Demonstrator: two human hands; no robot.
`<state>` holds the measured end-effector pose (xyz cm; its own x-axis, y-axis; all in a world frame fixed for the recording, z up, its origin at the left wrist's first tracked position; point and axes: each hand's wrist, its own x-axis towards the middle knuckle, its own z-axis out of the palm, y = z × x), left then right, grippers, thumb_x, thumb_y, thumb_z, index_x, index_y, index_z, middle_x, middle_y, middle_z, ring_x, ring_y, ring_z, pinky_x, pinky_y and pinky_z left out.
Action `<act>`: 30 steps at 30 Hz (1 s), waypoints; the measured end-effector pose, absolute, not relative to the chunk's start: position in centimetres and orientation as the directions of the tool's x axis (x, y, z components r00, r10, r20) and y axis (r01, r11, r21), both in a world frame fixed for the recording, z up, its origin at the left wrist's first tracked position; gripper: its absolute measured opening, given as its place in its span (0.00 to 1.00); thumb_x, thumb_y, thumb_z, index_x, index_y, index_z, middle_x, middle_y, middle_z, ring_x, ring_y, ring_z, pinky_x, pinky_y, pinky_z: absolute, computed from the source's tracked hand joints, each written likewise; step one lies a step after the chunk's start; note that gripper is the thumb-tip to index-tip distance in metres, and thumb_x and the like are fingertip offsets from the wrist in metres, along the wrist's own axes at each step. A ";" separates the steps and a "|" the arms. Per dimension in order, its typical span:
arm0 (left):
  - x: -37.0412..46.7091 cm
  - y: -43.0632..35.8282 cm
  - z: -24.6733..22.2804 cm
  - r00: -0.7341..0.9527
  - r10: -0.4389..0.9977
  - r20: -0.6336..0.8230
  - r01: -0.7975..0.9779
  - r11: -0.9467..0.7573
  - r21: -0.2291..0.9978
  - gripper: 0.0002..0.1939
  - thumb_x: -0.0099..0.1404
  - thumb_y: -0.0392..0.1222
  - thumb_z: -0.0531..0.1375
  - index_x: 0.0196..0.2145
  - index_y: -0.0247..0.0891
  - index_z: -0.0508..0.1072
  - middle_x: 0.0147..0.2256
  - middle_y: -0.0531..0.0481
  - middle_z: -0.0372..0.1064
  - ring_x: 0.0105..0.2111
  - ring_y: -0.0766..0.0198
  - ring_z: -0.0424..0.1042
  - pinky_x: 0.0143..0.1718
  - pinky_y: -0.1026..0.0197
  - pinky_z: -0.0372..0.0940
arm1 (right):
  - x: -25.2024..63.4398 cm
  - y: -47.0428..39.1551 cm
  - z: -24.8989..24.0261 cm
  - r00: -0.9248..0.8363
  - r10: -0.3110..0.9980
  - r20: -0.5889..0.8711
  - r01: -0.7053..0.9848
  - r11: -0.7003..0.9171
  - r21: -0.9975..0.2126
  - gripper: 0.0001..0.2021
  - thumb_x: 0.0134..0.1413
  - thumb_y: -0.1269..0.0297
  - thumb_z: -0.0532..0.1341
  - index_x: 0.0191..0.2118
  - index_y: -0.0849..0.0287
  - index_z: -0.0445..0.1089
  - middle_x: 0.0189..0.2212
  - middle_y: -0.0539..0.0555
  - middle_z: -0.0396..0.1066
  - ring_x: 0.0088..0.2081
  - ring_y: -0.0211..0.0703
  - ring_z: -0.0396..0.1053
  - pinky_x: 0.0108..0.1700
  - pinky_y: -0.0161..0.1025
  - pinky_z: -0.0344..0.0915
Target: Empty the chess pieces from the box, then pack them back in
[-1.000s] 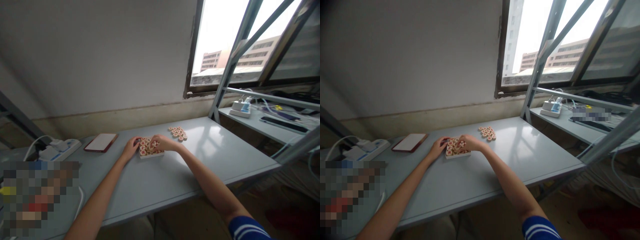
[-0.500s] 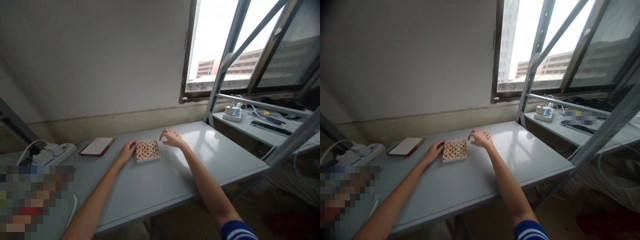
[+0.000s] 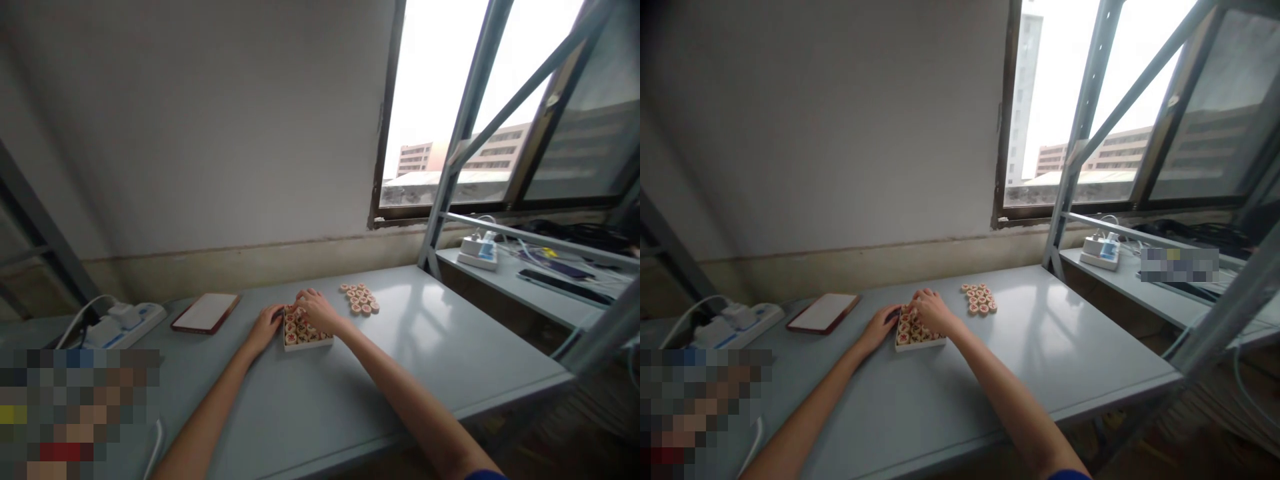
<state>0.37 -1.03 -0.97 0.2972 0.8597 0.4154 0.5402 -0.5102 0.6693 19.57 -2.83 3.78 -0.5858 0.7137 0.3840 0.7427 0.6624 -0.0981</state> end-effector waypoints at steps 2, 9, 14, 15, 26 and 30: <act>0.5 -1.0 -1.1 0.284 0.865 0.414 0.528 -0.501 0.686 0.15 0.60 0.43 0.49 0.41 0.37 0.70 0.43 0.46 0.68 0.45 0.61 0.64 0.51 0.54 0.55 | 19.2 -2.7 3.8 -0.556 0.713 0.427 0.754 0.649 -0.101 0.11 0.49 0.73 0.55 0.40 0.55 0.65 0.45 0.54 0.59 0.46 0.44 0.54 0.44 0.41 0.53; 0.8 -0.7 -1.5 0.265 0.868 0.421 0.554 -0.494 0.670 0.16 0.60 0.48 0.50 0.40 0.37 0.69 0.42 0.45 0.68 0.44 0.59 0.64 0.49 0.55 0.57 | 18.4 -2.3 3.0 -0.565 0.718 0.407 0.708 0.675 -0.208 0.09 0.50 0.72 0.55 0.39 0.56 0.63 0.39 0.51 0.66 0.42 0.40 0.59 0.45 0.40 0.50; 0.5 -0.6 -1.6 0.266 0.867 0.422 0.558 -0.495 0.666 0.17 0.59 0.48 0.51 0.41 0.38 0.70 0.43 0.45 0.68 0.45 0.59 0.64 0.50 0.54 0.56 | 18.2 -2.5 2.9 -0.515 0.745 0.424 0.767 0.622 -0.160 0.09 0.52 0.70 0.54 0.41 0.56 0.63 0.39 0.52 0.66 0.44 0.43 0.58 0.45 0.40 0.50; 0.4 -0.6 -1.7 0.259 0.867 0.426 0.561 -0.494 0.665 0.17 0.58 0.48 0.51 0.41 0.38 0.70 0.43 0.45 0.68 0.45 0.59 0.64 0.51 0.54 0.55 | 18.2 -2.6 2.9 -0.512 0.743 0.431 0.774 0.616 -0.144 0.12 0.53 0.70 0.53 0.44 0.56 0.62 0.40 0.53 0.66 0.44 0.43 0.57 0.44 0.40 0.50; 0.1 -0.1 -2.2 0.312 0.861 0.403 0.540 -0.509 0.670 0.20 0.59 0.49 0.50 0.45 0.40 0.68 0.49 0.47 0.64 0.50 0.60 0.61 0.54 0.54 0.53 | 18.1 -3.0 3.1 -0.505 0.726 0.467 0.806 0.591 -0.047 0.10 0.51 0.69 0.54 0.41 0.56 0.62 0.40 0.53 0.65 0.43 0.45 0.57 0.42 0.42 0.51; 0.2 -0.3 -1.8 0.318 0.865 0.388 0.536 -0.502 0.679 0.21 0.59 0.50 0.51 0.46 0.39 0.68 0.50 0.47 0.63 0.50 0.59 0.60 0.54 0.53 0.52 | 18.9 -2.7 3.7 -0.487 0.721 0.493 0.806 0.589 -0.066 0.05 0.53 0.68 0.54 0.36 0.55 0.64 0.36 0.52 0.67 0.40 0.43 0.60 0.43 0.42 0.49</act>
